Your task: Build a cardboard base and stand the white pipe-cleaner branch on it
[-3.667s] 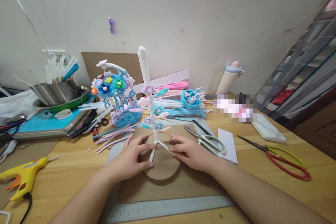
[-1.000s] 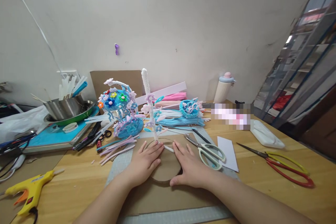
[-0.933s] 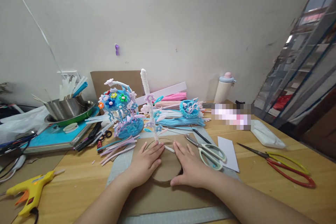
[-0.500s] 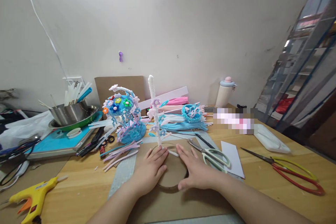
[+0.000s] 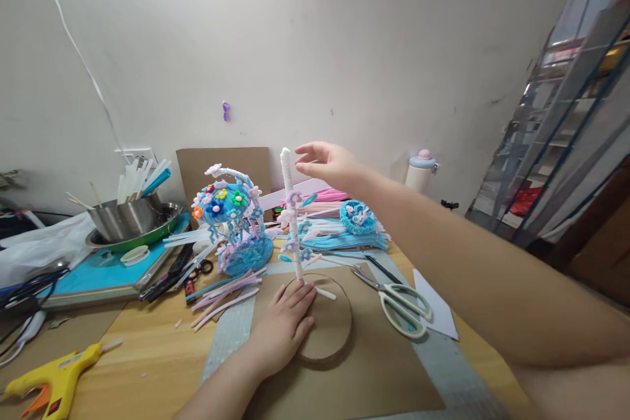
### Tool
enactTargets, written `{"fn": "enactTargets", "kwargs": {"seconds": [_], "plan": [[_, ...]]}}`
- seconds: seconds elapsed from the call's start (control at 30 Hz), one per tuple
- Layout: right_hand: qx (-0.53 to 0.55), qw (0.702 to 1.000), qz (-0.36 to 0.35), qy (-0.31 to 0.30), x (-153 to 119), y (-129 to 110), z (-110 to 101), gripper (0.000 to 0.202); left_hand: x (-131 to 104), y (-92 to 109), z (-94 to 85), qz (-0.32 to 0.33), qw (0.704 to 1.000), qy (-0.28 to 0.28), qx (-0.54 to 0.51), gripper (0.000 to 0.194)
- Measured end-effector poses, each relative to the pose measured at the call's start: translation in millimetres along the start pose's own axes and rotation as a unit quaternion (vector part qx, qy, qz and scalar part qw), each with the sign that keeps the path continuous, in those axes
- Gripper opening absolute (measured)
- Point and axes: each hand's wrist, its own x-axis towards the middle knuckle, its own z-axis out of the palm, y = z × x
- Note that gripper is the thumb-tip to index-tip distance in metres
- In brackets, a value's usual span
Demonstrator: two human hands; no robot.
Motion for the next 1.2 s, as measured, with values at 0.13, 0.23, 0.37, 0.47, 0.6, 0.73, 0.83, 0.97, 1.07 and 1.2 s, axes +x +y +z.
{"fn": "enactTargets", "kwargs": {"seconds": [0.13,0.23,0.37,0.47,0.6,0.73,0.83,0.97,1.07,1.2], "plan": [[0.036,0.973,0.057,-0.223,29.9,-5.0,-0.2,0.018,-0.2,0.4,0.3,0.002,1.000,0.005,-0.002,0.048],[0.015,0.964,0.066,-0.256,36.7,-4.4,3.7,0.013,-0.6,0.8,0.3,0.003,1.000,0.006,-0.005,0.048],[-0.021,0.960,0.053,-0.275,38.3,-5.1,6.7,0.014,-0.7,0.0,0.8,0.005,1.000,0.005,-0.011,0.048],[-0.028,0.961,0.020,-0.274,36.8,-2.7,9.2,0.015,-0.5,-1.1,1.8,0.006,1.000,0.007,-0.015,0.049],[-0.036,0.969,-0.059,-0.239,27.6,3.8,14.1,0.011,-0.5,-1.9,2.4,0.007,1.000,0.007,-0.019,0.049],[-0.110,0.962,-0.158,-0.193,9.4,5.3,14.7,0.006,-0.7,-1.5,1.3,0.005,1.000,0.006,-0.022,0.049],[-0.193,0.947,-0.204,-0.158,-1.5,7.7,12.4,0.010,-0.7,-1.0,1.0,0.006,1.000,0.005,-0.024,0.049],[-0.244,0.926,-0.262,-0.121,-6.5,16.3,9.9,0.011,-0.8,-0.7,1.3,0.005,1.000,0.004,-0.023,0.049],[-0.266,0.916,-0.282,-0.108,-8.4,21.3,9.8,0.012,-1.3,-0.5,1.4,0.004,1.000,0.002,-0.020,0.049],[-0.301,0.895,-0.311,-0.110,-14.1,26.9,11.1,0.021,-1.2,-0.5,2.0,0.002,1.000,0.001,-0.020,0.049]]}}
